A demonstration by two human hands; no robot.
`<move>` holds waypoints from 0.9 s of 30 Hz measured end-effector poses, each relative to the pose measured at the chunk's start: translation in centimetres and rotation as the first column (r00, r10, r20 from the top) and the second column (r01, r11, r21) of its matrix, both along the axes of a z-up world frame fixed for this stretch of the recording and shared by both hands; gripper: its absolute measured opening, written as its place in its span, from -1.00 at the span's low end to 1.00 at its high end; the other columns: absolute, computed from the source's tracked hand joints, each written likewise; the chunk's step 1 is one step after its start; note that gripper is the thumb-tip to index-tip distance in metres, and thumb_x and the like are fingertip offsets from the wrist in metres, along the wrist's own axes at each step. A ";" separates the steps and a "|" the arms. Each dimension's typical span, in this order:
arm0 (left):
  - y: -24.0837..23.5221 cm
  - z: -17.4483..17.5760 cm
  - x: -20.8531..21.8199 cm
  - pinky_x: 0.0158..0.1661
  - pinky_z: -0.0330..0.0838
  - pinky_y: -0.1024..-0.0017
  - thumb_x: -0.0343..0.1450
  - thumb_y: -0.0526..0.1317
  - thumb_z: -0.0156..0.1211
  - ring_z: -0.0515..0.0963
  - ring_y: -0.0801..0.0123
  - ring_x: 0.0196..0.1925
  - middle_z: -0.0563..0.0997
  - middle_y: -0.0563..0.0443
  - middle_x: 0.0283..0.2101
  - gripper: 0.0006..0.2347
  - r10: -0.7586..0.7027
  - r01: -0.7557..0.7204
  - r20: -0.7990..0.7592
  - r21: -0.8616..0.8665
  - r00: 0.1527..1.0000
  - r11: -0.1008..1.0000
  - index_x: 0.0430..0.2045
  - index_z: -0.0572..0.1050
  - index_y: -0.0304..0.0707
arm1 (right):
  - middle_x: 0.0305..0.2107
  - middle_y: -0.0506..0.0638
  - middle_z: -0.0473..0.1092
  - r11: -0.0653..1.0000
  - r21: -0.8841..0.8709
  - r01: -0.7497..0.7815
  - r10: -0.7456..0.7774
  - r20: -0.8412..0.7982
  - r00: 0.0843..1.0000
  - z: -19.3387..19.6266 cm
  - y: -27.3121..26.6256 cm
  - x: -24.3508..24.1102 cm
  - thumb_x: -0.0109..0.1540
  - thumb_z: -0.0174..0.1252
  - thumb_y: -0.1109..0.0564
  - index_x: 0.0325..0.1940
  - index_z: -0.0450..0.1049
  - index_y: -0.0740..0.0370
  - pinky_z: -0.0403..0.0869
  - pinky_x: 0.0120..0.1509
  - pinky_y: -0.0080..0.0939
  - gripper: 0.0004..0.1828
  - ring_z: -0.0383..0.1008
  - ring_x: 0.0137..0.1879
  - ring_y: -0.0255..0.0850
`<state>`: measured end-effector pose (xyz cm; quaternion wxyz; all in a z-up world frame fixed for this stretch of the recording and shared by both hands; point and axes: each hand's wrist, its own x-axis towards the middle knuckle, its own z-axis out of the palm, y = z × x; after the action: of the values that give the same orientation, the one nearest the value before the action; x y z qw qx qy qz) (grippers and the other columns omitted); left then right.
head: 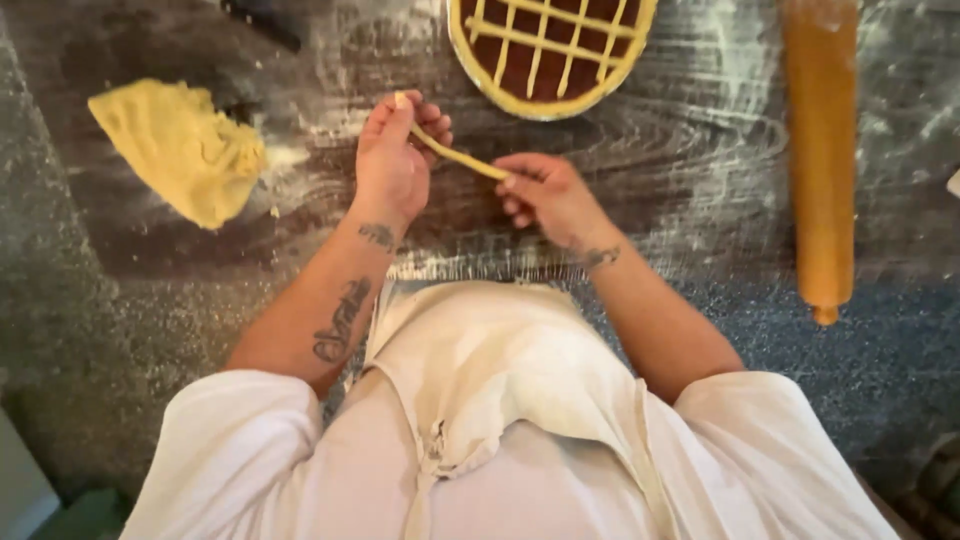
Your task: The person rolls small pieces of dough into thin strips and places them across a pie filled with dark filling to form a lattice top. They repeat this process to complete the lattice pattern on the pie.
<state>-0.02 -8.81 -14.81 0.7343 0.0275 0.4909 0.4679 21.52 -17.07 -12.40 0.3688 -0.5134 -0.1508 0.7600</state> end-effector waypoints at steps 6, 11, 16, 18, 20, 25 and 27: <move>-6.0 -0.3 -2.2 0.05 0.58 0.16 0.44 -0.45 0.26 0.61 -0.15 0.10 0.51 -0.48 0.07 -0.62 -0.099 0.486 -0.785 0.275 0.611 0.829 0.16 0.39 -0.45 | -0.30 0.02 0.52 0.743 0.073 -0.666 -0.053 0.997 0.050 -1.9 -2.5 4.1 0.32 0.30 -0.09 0.14 0.57 0.14 0.54 0.01 -0.03 -0.61 0.59 -0.09 -0.01; -9.6 -0.2 0.2 0.45 -0.09 -0.11 0.54 0.32 -0.26 0.22 -0.05 0.50 0.28 -0.23 0.45 -0.30 0.357 0.992 -0.934 0.040 -0.005 0.119 0.36 0.31 -0.32 | 0.46 0.28 0.10 0.393 0.044 -0.918 -0.150 0.989 -0.016 -3.1 -4.9 -1.7 0.13 0.33 -0.26 0.49 0.22 0.35 -0.01 0.57 0.37 0.00 0.05 0.56 0.19; -2.5 -0.8 0.8 0.43 -0.17 -0.22 0.51 0.38 -0.35 0.05 -0.13 0.52 0.11 -0.25 0.50 -0.23 0.345 0.981 -0.919 -0.155 -0.188 0.120 0.41 0.24 -0.30 | 0.49 0.35 0.00 0.499 0.049 -0.865 -0.189 0.981 -0.054 -4.7 0.4 -2.0 0.26 0.27 -0.18 0.56 0.08 0.40 -0.11 0.51 0.59 -0.04 0.00 0.56 0.31; -6.2 0.6 -0.7 0.46 -0.32 -0.23 0.47 0.38 -0.17 -0.18 -0.14 0.58 -0.07 -0.21 0.57 -0.20 0.106 0.948 -0.942 -0.312 -0.318 0.065 0.50 0.14 -0.25 | 0.47 0.35 0.04 0.509 0.034 -0.860 -0.164 0.985 -0.058 -4.4 -3.7 -2.4 0.30 0.26 -0.17 0.56 0.11 0.40 -0.11 0.50 0.57 -0.09 0.03 0.55 0.30; -8.6 0.9 -1.8 0.34 0.06 -0.29 0.55 0.32 -0.67 0.18 -0.19 0.49 0.23 -0.21 0.48 -0.25 0.551 0.964 -0.793 -0.175 -0.259 0.201 0.37 0.33 -0.21 | 0.47 0.35 0.06 0.417 -0.007 -0.909 -0.264 0.956 -0.129 -4.5 -6.4 -2.4 0.40 -0.05 -0.36 0.53 0.17 0.36 -0.16 0.50 0.62 -0.14 -0.05 0.59 0.30; -14.1 1.8 -3.7 0.40 -0.10 -0.27 0.37 0.17 0.17 0.10 -0.09 0.53 0.21 -0.19 0.48 -0.31 0.171 0.962 -0.952 -0.234 -0.256 0.138 0.36 0.30 -0.22 | 0.47 0.31 0.05 0.472 0.099 -0.876 -0.239 0.971 -0.019 -4.5 -9.8 -0.1 0.26 0.20 -0.29 0.53 0.20 0.23 -0.09 0.46 0.64 -0.11 0.02 0.56 0.31; -13.6 1.1 -2.9 0.40 0.03 -0.15 0.35 0.05 0.32 0.22 -0.06 0.49 0.33 -0.21 0.41 -0.39 0.227 0.983 -0.963 -0.118 -0.148 0.142 0.28 0.40 -0.25 | 0.46 0.32 0.06 0.518 0.128 -0.846 -0.296 0.955 -0.037 -4.9 -9.1 0.4 0.27 0.35 -0.11 0.52 0.25 0.18 -0.04 0.44 0.64 -0.20 0.03 0.53 0.37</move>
<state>-2.87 -22.46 -13.73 0.2047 0.8747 0.4267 0.1048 21.91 -26.19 -17.27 0.1283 -0.6024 -0.7814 0.1001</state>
